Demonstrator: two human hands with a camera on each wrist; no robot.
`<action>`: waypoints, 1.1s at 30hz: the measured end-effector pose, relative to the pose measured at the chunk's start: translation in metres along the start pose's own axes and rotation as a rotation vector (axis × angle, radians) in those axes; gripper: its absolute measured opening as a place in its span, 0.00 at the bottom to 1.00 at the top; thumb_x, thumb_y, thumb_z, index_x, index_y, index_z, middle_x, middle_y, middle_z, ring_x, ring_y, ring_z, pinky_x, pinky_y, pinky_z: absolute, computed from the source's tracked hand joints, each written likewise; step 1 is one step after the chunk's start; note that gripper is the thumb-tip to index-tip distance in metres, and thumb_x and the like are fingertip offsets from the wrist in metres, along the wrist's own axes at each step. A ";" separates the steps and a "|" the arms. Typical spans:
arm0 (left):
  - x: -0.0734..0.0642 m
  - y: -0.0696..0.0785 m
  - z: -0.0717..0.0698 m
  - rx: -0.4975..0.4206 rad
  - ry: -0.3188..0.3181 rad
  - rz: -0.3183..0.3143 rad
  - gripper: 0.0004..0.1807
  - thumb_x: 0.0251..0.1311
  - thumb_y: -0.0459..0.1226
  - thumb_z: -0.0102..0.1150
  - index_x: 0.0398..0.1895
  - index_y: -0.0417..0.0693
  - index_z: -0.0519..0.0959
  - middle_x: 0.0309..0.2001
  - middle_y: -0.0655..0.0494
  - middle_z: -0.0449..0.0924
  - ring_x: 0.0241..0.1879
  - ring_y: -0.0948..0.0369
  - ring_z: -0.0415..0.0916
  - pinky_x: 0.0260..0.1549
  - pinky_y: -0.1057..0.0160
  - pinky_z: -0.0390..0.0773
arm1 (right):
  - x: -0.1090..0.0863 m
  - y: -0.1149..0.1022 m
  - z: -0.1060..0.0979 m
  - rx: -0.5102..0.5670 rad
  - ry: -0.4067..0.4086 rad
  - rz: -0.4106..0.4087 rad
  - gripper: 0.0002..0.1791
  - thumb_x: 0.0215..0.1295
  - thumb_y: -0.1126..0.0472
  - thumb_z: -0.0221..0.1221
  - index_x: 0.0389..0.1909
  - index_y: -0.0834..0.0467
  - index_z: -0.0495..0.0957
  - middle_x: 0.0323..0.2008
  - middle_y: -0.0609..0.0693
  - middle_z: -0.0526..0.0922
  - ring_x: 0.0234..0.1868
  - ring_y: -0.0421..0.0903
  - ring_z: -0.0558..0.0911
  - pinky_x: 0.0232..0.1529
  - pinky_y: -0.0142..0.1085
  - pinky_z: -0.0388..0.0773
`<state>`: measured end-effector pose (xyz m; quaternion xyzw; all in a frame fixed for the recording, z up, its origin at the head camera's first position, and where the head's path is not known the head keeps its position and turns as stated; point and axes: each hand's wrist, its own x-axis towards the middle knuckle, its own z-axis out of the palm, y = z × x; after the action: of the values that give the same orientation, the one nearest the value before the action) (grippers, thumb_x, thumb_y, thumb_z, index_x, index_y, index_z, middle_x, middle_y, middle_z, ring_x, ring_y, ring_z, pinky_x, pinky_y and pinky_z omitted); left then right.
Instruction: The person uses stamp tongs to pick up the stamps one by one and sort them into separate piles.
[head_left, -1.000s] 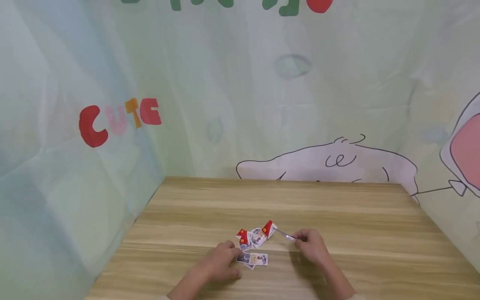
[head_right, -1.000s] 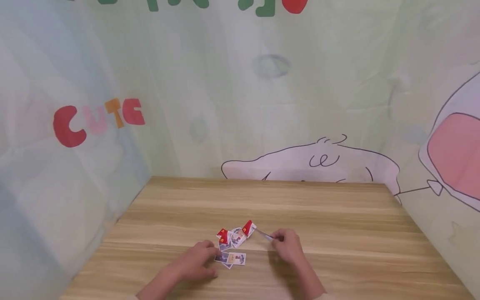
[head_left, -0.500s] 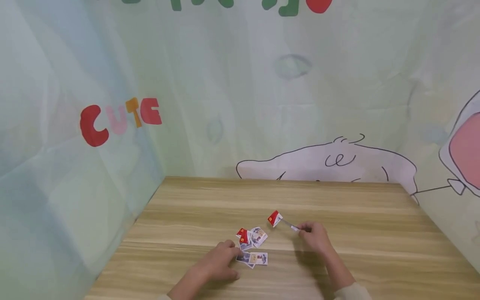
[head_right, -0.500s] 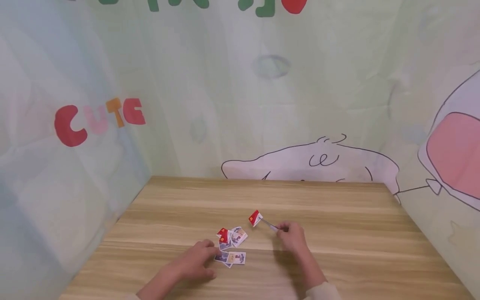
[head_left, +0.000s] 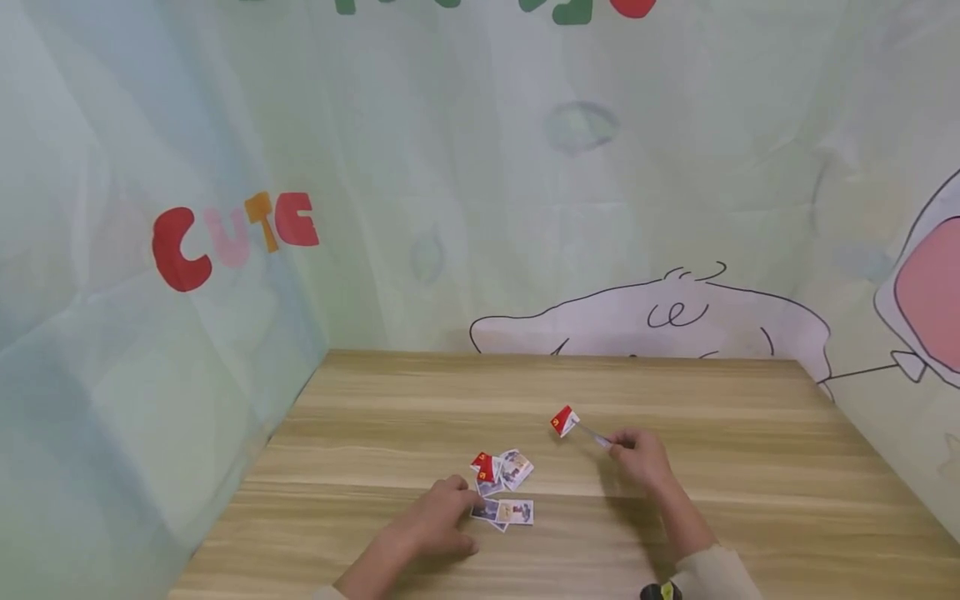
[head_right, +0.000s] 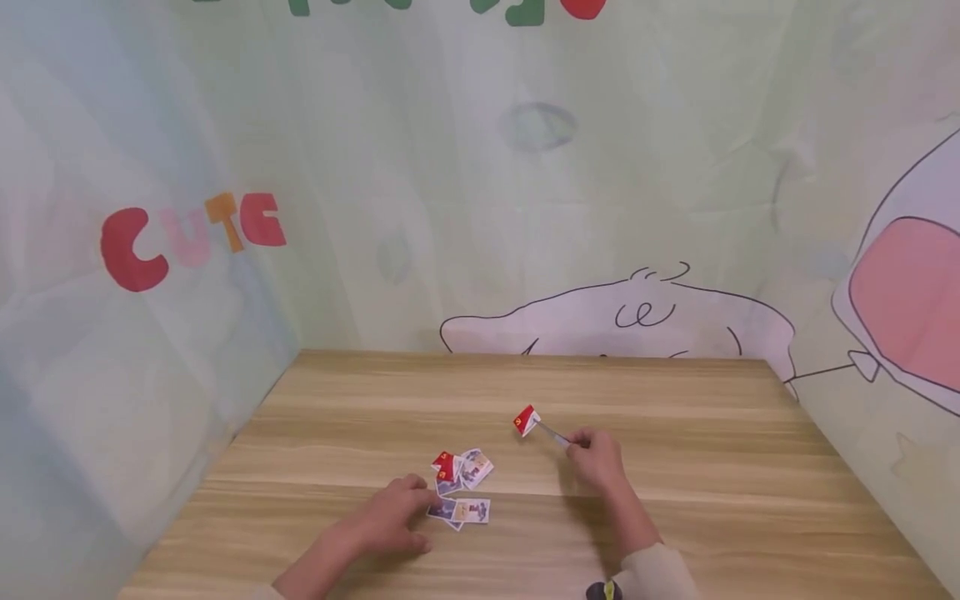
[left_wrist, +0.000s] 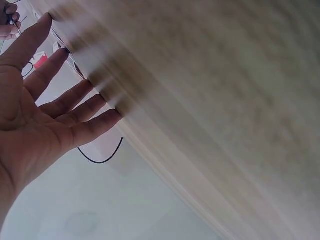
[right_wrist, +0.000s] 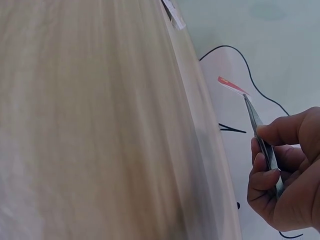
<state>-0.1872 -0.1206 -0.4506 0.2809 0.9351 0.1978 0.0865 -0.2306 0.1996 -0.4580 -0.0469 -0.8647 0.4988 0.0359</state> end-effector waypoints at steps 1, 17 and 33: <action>0.000 0.000 -0.001 0.002 0.001 0.002 0.26 0.39 0.41 0.71 0.47 0.48 0.80 0.45 0.51 0.72 0.44 0.54 0.70 0.45 0.53 0.73 | 0.002 0.001 0.000 0.001 -0.001 0.004 0.09 0.57 0.72 0.54 0.37 0.71 0.78 0.30 0.56 0.78 0.30 0.48 0.73 0.28 0.35 0.71; 0.000 -0.004 0.000 -0.001 0.018 0.014 0.27 0.39 0.41 0.71 0.48 0.48 0.80 0.45 0.50 0.72 0.44 0.54 0.70 0.45 0.53 0.73 | 0.021 0.009 -0.005 0.095 -0.018 0.089 0.12 0.59 0.71 0.51 0.42 0.73 0.75 0.30 0.58 0.76 0.23 0.45 0.72 0.23 0.34 0.71; 0.000 0.000 -0.001 -0.022 -0.006 -0.015 0.27 0.39 0.41 0.71 0.48 0.48 0.80 0.45 0.52 0.71 0.44 0.55 0.69 0.45 0.53 0.73 | 0.034 0.022 -0.001 -0.007 0.067 0.098 0.11 0.55 0.69 0.55 0.37 0.72 0.77 0.32 0.60 0.78 0.31 0.49 0.72 0.28 0.35 0.69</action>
<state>-0.1873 -0.1212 -0.4498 0.2735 0.9347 0.2066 0.0939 -0.2637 0.2159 -0.4763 -0.1057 -0.8614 0.4952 0.0400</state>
